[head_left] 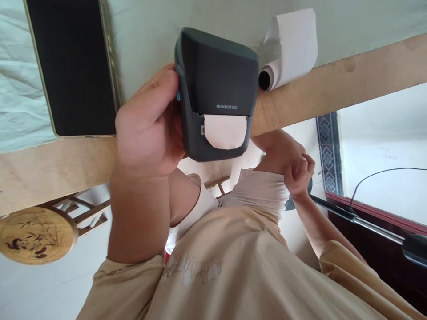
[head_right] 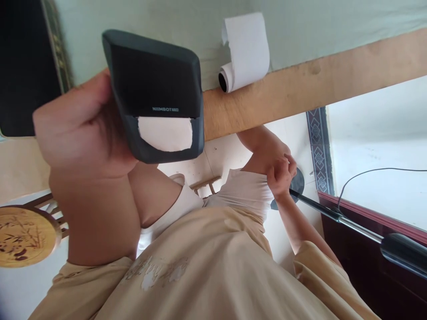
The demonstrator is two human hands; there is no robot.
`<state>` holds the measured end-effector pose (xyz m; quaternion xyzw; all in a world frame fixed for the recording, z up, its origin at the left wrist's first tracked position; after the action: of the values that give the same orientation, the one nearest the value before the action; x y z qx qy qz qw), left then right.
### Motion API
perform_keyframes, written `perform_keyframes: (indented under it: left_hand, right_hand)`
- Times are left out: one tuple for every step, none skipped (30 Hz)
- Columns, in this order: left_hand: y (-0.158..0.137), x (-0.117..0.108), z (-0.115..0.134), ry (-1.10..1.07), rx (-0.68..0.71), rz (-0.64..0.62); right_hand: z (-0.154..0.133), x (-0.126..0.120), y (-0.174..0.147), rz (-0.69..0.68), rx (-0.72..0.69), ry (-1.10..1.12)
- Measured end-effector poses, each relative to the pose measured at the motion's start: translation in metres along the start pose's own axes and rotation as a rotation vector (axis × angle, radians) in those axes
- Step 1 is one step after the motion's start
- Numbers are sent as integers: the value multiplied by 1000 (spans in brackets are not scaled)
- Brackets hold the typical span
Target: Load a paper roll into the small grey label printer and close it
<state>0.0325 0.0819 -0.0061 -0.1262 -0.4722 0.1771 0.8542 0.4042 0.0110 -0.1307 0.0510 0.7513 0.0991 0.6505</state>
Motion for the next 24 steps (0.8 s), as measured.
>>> perform_keyframes:
  left_hand:
    - [0,-1,2,1,24,-24]
    - [0,-3,4,4,42,-42]
    - [1,-5,4,9,43,-63]
    - [1,-6,4,14,31,-88]
    - [2,-6,3,22,9,-120]
    - [2,-6,2,29,-11,-160]
    - [3,-5,1,35,-31,-196]
    - [3,-5,1,37,-40,-223]
    - [4,-5,2,35,-35,-238]
    - [4,-5,3,31,-25,-248]
    - [4,-4,3,25,-13,-252]
    - [5,-4,4,22,0,-251]
    - [4,-4,3,25,4,-251]
    - [4,-3,3,32,10,-252]
    - [4,-2,2,40,9,-254]
    - [3,-2,2,46,10,-253]
    - [2,-2,1,61,8,-253]
    - [2,-2,2,78,15,-256]
    - [1,-3,2,94,22,-257]
    - [0,-3,3,105,27,-259]
    - [0,-5,4,111,30,-260]
    - [0,-6,6,112,33,-264]
    - [0,-7,6,111,26,-267]
    - [0,-7,7,112,17,-275]
  right_hand:
    - [-13,-11,12,26,-27,32]
    - [-27,-22,26,48,-49,70]
    - [-42,-35,39,80,-71,112]
    - [-58,-48,53,108,-95,159]
    - [-75,-60,65,126,-121,211]
    - [-93,-71,78,138,-152,264]
    - [-112,-82,89,149,-184,316]
    - [-131,-90,99,138,-223,356]
    - [-151,-97,107,113,-278,388]
    - [-170,-102,115,89,-331,416]
    - [-189,-105,121,45,-391,442]
    - [-204,-108,126,9,-427,458]
    - [-218,-109,131,-25,-457,465]
    - [-231,-108,133,-72,-493,473]
    - [-240,-108,135,-111,-522,489]
    - [-248,-106,136,-143,-543,504]
    - [-254,-105,136,-166,-556,524]
    - [-257,-104,137,-173,-555,545]
    - [-258,-103,137,-166,-538,563]
    - [-259,-103,137,-151,-513,582]
    - [-259,-103,136,-136,-489,599]
    - [-259,-104,136,-113,-465,620]
    - [-259,-105,135,-100,-447,644]
    - [-261,-105,134,-113,-441,655]
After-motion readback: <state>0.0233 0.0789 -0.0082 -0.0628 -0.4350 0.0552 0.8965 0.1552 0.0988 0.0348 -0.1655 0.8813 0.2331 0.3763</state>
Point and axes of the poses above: each hand's wrist, its own y-axis towards the middle knuckle, its own x-axis out of the palm, z = x × y, the point moved 8 cm from there along y, towards the middle knuckle, and after that the axes turned 15 degrees about -y, right-handed, at the moved point
